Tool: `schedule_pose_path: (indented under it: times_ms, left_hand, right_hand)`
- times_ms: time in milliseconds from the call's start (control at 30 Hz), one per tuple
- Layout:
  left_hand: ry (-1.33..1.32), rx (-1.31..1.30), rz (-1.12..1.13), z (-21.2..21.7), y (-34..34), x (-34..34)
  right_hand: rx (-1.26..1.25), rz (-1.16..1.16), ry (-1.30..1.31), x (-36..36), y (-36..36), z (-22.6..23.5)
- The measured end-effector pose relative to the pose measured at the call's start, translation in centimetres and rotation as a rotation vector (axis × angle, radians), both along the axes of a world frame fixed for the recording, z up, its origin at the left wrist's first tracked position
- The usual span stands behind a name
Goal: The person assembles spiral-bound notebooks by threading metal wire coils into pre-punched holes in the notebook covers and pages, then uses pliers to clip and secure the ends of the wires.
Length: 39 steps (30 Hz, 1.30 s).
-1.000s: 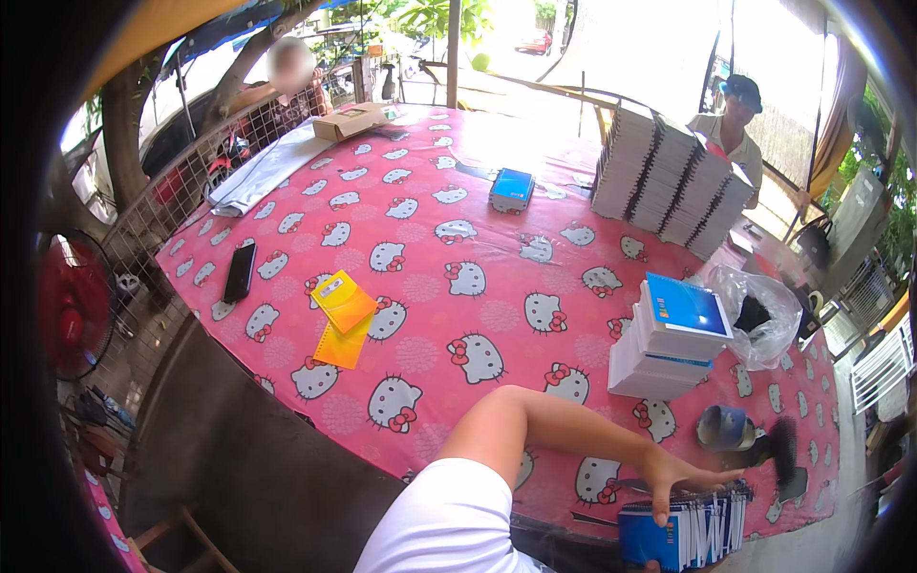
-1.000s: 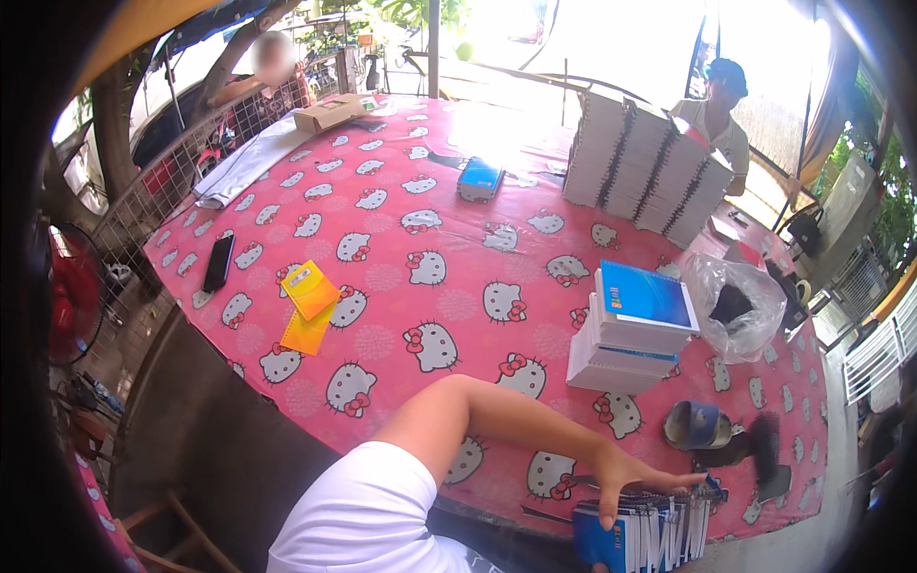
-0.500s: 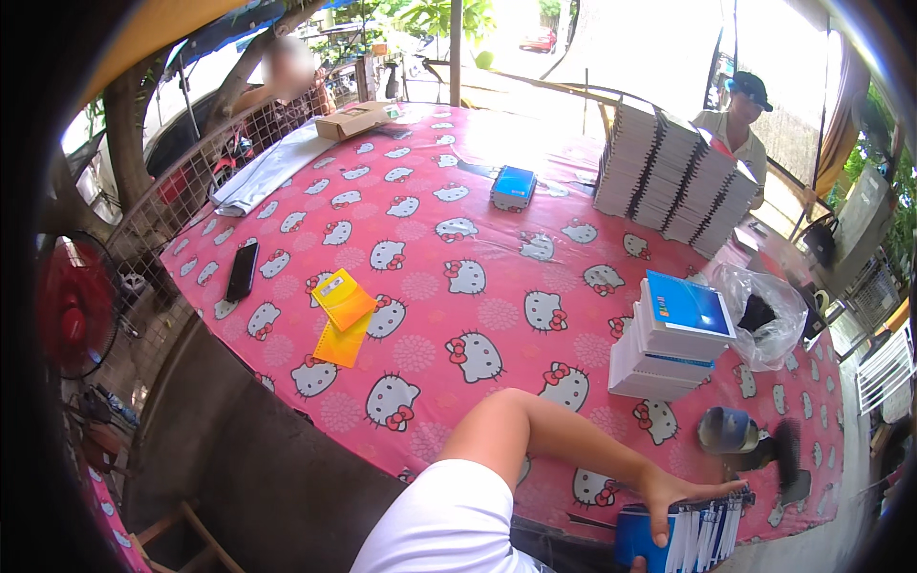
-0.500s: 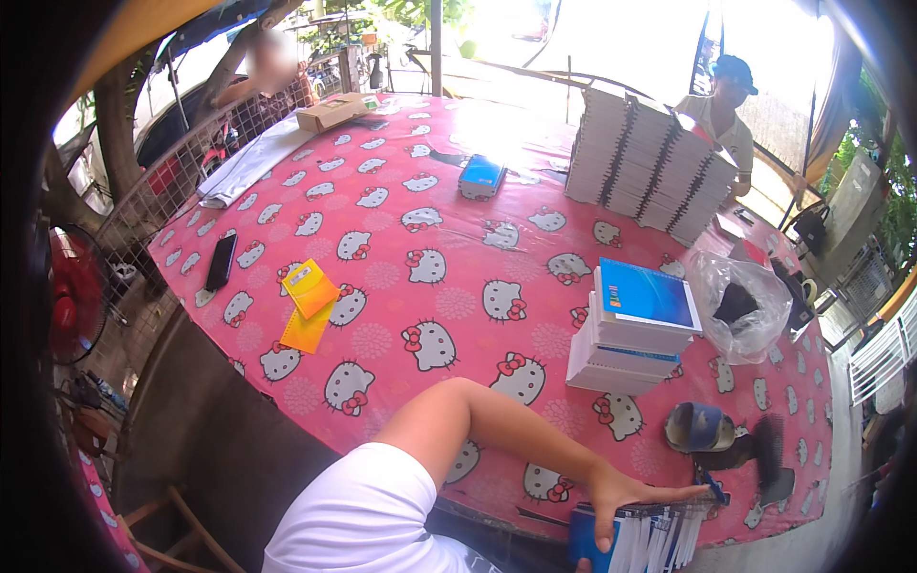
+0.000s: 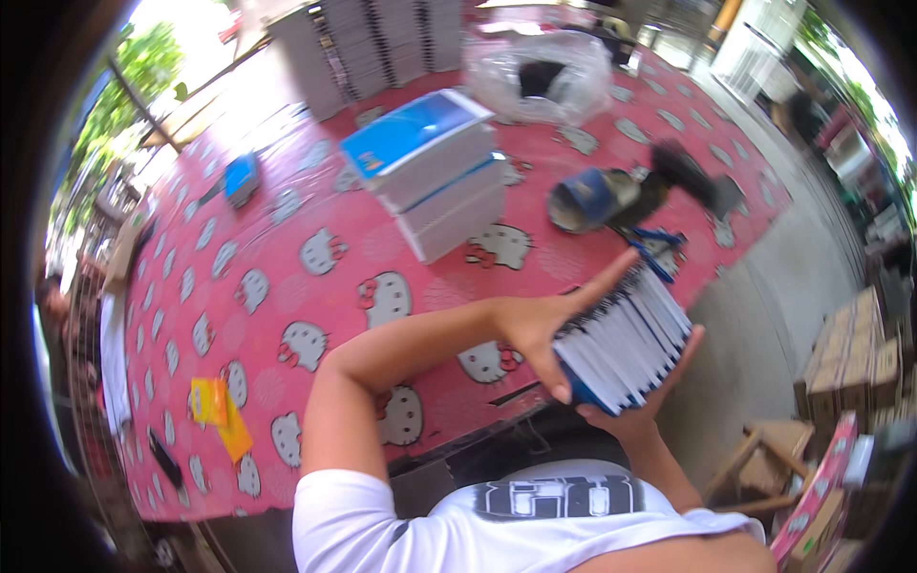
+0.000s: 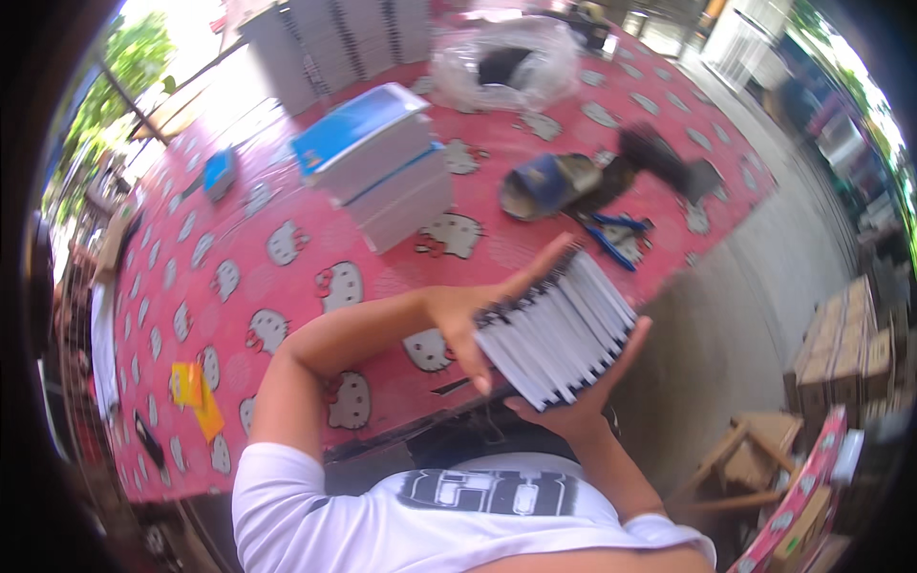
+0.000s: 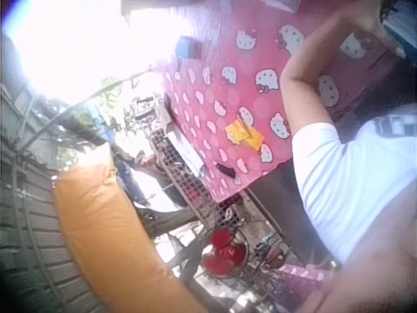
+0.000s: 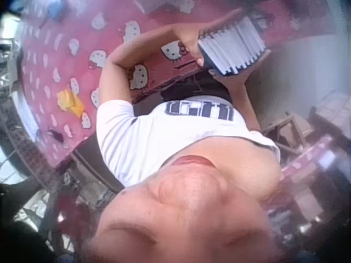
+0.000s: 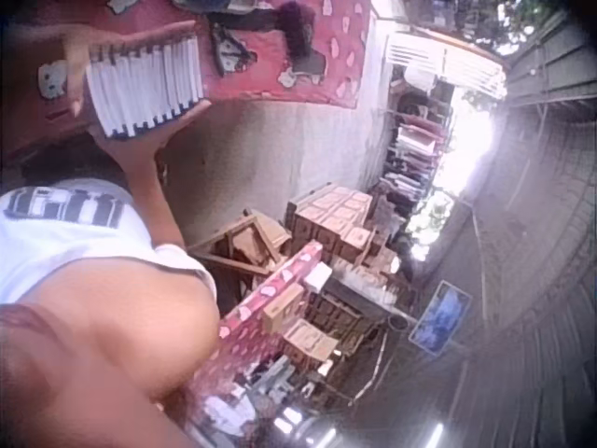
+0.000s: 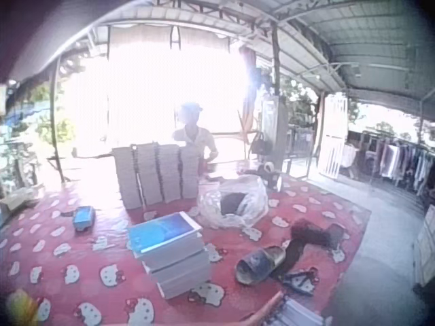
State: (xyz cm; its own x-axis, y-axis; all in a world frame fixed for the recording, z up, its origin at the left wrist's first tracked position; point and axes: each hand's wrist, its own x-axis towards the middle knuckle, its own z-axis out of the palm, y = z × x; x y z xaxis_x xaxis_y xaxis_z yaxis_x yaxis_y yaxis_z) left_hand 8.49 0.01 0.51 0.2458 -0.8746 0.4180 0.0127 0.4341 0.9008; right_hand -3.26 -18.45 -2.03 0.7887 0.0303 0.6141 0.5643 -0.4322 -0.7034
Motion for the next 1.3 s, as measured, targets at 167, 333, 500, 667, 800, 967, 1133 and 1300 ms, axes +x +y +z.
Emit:
schedule_pose_path:
  times_ms: [167, 333, 500, 667, 800, 967, 1133, 1300]
  left_hand:
    - [-0.058, 0.017, 0.059, -0.2, -0.8, 0.2]
    - [-0.097, 0.071, 0.107, -1.3, -0.7, 0.5]
    - [-0.108, 0.007, 0.227, -0.8, -1.5, -0.8]
    - [-0.537, -0.053, 0.421, 1.2, -0.5, -1.0]
    - [-0.248, 0.110, 0.084, -2.8, -1.1, -0.7]
    - [-0.151, 0.261, 0.139, -1.2, -1.3, -2.2]
    - [-0.661, 0.048, 0.439, -0.9, 0.7, 0.4]
    - [-0.307, -0.166, 0.220, -1.8, -3.1, -1.3]
  right_hand:
    - [0.054, 0.115, 0.093, -0.8, -0.3, 0.9]
    - [0.114, 0.149, 0.104, -0.7, -0.8, 0.8]
    - [-0.012, 0.032, 0.025, -0.6, 0.8, 1.6]
    - [-0.065, 0.140, 0.040, -1.7, 0.0, 2.3]
    - [-0.004, 0.143, 0.071, -2.1, -1.3, -0.1]
    - [0.308, 0.078, -0.049, -0.8, 0.5, -1.1]
    - [0.267, 0.130, 0.006, -1.0, 0.2, -1.4]
    - [0.133, -0.109, 0.037, -0.3, 0.3, -1.3]
